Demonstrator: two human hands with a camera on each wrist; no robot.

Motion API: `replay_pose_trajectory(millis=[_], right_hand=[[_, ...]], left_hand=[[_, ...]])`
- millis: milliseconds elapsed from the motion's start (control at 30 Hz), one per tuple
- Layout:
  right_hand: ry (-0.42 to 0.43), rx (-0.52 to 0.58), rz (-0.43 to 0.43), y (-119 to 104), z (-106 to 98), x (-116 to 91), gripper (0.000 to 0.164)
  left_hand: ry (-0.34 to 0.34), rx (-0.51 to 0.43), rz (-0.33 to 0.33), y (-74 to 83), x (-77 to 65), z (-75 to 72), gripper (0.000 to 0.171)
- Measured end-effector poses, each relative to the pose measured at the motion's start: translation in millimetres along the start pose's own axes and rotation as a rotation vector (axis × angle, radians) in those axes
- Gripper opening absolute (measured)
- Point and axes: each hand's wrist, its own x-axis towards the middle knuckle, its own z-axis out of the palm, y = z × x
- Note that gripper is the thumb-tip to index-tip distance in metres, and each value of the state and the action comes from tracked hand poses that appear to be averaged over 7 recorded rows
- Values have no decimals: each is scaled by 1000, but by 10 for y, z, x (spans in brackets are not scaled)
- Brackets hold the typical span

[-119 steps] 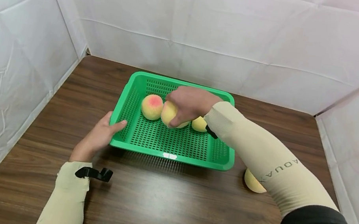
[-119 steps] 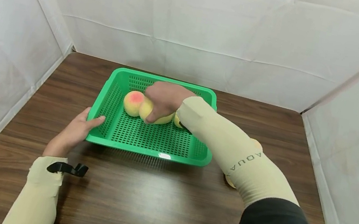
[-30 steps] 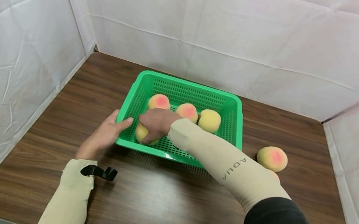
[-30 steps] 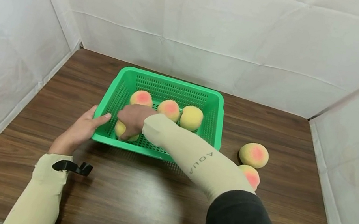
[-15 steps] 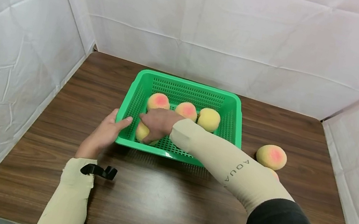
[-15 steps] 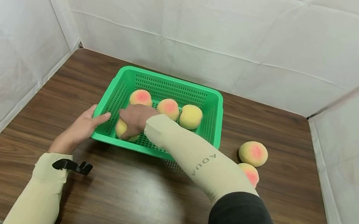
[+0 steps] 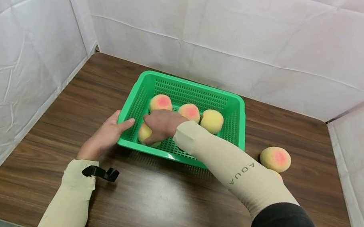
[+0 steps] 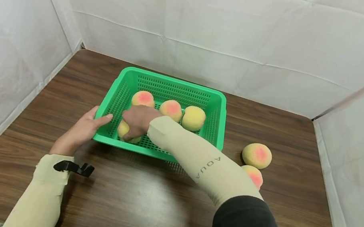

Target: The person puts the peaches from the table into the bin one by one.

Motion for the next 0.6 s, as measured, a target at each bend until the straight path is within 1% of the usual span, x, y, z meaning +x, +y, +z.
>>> replay_pose_trajectory(millis=[167,400,600], right_hand=[[13,14,-10,16,-7,-19,76],[38,32,-29,49,-62,-105,72],[46,43,-44,69,-56,-131,72]], left_hand=[[2,3,-6,-10,5,1,56],[9,-3,-8,23,7,5,56],[8,0,-13,24,-7,8,56]])
